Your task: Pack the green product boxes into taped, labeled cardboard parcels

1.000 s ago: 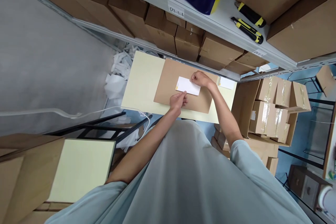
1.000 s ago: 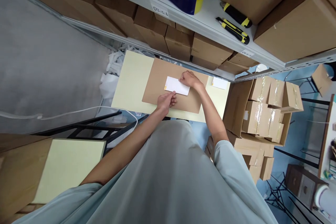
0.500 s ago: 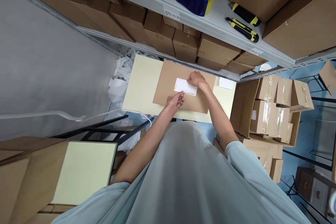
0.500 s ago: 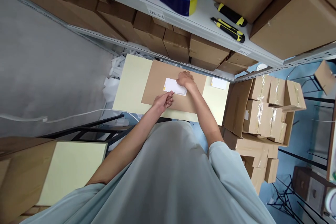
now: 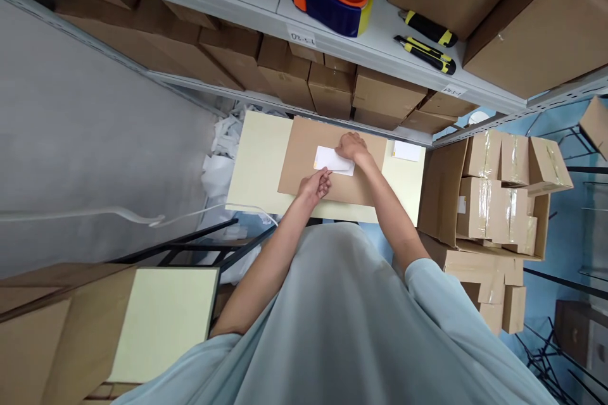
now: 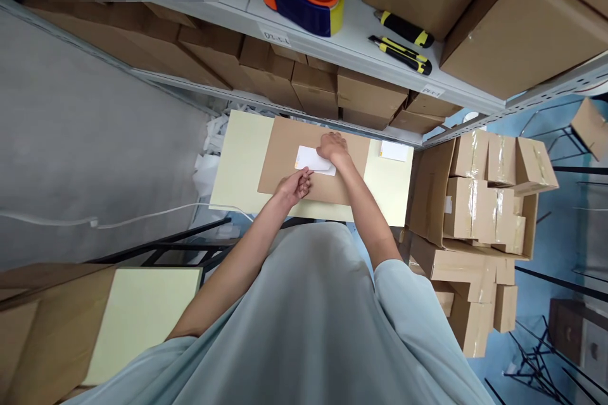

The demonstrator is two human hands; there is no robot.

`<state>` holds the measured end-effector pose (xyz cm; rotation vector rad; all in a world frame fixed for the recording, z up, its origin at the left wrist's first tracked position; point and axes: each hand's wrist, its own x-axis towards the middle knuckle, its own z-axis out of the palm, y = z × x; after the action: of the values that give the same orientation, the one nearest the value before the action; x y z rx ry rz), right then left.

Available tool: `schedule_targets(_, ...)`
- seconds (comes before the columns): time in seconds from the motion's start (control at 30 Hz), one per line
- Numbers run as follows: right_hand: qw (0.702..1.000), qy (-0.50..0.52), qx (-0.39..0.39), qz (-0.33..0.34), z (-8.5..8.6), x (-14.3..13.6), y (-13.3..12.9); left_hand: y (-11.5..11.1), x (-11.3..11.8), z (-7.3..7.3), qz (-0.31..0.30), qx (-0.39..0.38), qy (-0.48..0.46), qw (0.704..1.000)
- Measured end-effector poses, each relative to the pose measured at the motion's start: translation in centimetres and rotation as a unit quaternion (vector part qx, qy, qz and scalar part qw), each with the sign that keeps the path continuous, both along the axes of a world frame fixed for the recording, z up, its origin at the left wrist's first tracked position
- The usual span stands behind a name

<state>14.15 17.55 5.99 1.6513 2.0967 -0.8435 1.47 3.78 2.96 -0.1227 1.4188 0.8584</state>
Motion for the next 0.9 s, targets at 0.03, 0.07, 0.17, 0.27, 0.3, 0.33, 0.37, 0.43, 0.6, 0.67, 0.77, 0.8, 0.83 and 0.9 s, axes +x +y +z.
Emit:
schedule_targets(0.03, 1.000, 0.001, 0.002, -0.004, 0.0, 0.0, -0.1, 0.0, -0.1, 0.0, -0.006, 0.002, 0.007, 1.000)
schedule_targets(0.07, 1.000, 0.002, 0.004, -0.009, 0.0, 0.0, -0.1, -0.1, -0.1, -0.1, -0.014, 0.004, 0.015, 1.000)
schedule_targets(0.17, 1.000, 0.004, 0.009, -0.026, 0.2, -0.1, -0.3, -0.2, -0.1, -0.3, -0.041, 0.019, 0.050, 0.998)
schedule_targets(0.27, 0.999, 0.005, 0.016, -0.048, 0.7, -0.1, -0.5, -0.5, 0.2, -0.4, -0.081, 0.043, 0.099, 0.991)
schedule_targets(0.3, 0.998, 0.005, 0.021, -0.057, 1.0, 0.0, -0.7, -0.6, 0.2, -0.3, -0.095, 0.055, 0.119, 0.987)
schedule_targets(0.33, 0.997, 0.006, 0.028, -0.066, 1.4, 0.1, -1.1, -0.7, 0.1, -0.2, -0.110, 0.069, 0.139, 0.982)
schedule_targets(0.37, 0.996, 0.005, 0.038, -0.076, 1.8, 0.3, -1.6, -0.8, -0.1, 0.1, -0.124, 0.085, 0.162, 0.975)
schedule_targets(0.43, 0.992, 0.011, 0.076, -0.097, 2.5, 0.6, -3.1, -0.6, -1.0, 0.7, -0.143, 0.126, 0.211, 0.959)
schedule_targets(0.6, 0.968, 0.108, 0.211, -0.086, 1.9, -0.4, -9.4, 1.0, -4.0, 1.3, -0.231, 0.327, 0.359, 0.843)
schedule_targets(0.67, 0.965, 0.129, 0.217, -0.072, 0.4, -1.4, -11.6, 1.6, -4.7, 0.5, -0.343, 0.417, 0.424, 0.727)
schedule_targets(0.77, 0.969, 0.130, 0.195, -0.082, -2.1, -1.9, -13.5, 1.9, -5.2, -1.5, -0.463, 0.447, 0.466, 0.607)
schedule_targets(0.8, 0.969, 0.127, 0.194, -0.084, -2.8, -1.8, -13.7, 2.0, -5.5, -2.2, -0.483, 0.444, 0.479, 0.583)
schedule_targets(0.83, 0.969, 0.120, 0.196, -0.090, -3.4, -1.4, -13.9, 2.0, -5.8, -2.8, -0.497, 0.440, 0.494, 0.562)
schedule_targets(0.9, 0.969, 0.092, 0.202, -0.110, -4.0, -0.2, -14.1, 2.1, -6.6, -3.9, -0.512, 0.423, 0.528, 0.529)
